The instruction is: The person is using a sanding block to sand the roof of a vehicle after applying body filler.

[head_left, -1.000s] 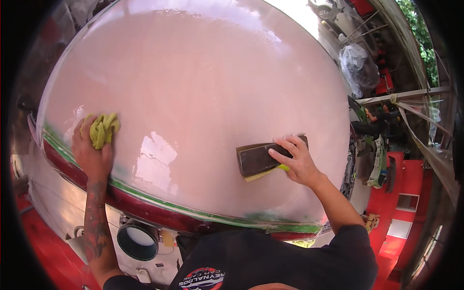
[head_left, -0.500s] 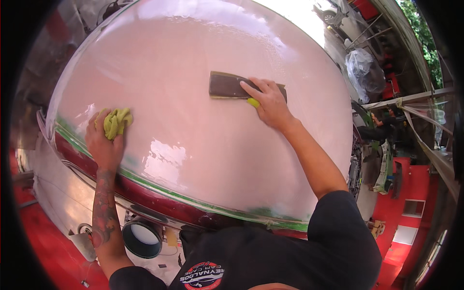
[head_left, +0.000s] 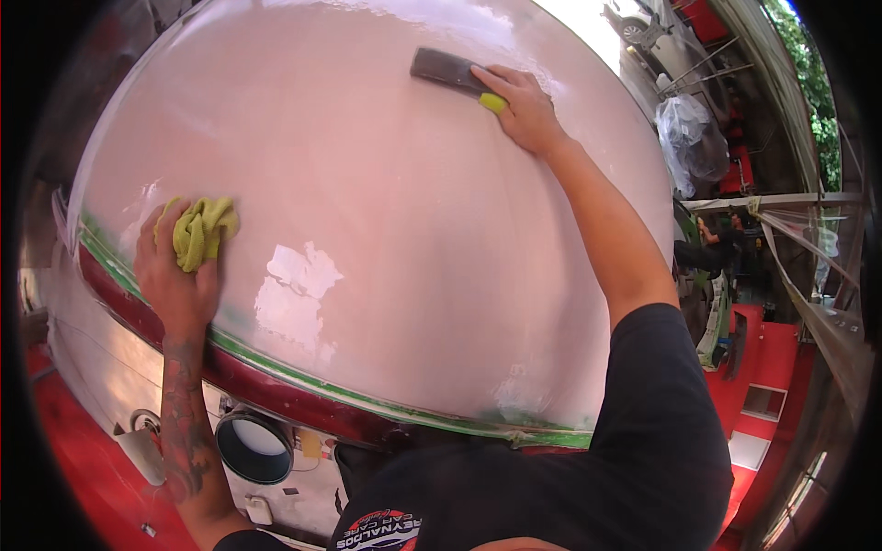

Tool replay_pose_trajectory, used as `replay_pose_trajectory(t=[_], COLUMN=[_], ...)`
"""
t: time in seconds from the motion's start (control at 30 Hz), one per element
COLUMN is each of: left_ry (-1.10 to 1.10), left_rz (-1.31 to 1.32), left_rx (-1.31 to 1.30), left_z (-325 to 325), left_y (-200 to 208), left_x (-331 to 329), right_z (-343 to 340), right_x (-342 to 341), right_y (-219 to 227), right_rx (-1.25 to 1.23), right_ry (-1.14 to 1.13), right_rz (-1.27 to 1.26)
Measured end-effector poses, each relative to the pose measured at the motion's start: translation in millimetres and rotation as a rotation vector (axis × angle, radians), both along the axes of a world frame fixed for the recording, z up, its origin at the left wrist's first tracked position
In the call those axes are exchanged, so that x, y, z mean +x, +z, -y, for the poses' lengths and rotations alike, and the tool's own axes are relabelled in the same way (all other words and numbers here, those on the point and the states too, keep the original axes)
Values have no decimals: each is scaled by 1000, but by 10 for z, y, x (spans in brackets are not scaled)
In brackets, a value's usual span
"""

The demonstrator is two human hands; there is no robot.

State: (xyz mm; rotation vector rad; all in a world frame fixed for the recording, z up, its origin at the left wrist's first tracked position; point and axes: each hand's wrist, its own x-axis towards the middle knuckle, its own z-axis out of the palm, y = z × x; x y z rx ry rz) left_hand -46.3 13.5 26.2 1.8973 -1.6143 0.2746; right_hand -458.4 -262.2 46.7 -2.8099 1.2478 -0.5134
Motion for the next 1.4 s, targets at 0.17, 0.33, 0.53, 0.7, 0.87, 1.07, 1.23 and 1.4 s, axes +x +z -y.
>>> replay_pose_trajectory(t=[0.17, 0.33, 0.53, 0.7, 0.87, 1.07, 1.23, 1.4], left_ry=[-29, 11, 32, 2, -33, 18, 48, 13], left_rz=[-11, 13, 22, 26, -26, -5, 7, 39], left_rx=[-15, 6, 32, 2, -1, 27, 34, 37], left_z=[17, -64, -36, -30, 26, -22, -14, 2], left_y=[-52, -78, -126, -59, -33, -75, -88, -30], left_x=[26, 98, 92, 69, 20, 95, 66, 23], right_z=[181, -1795, -2729, -1070, 88, -1369, -2797, -1787], right_x=[161, -286, -709, -177, 323, -142, -1072, -885], right_y=[-198, 9, 143, 37, -130, -48, -30, 74], right_rx=[-27, 76, 88, -56, -113, 20, 23, -17], right_ry=[-127, 55, 260, 266, 41, 56, 8, 152], right_rz=[-11, 75, -76, -22, 16, 58, -51, -10])
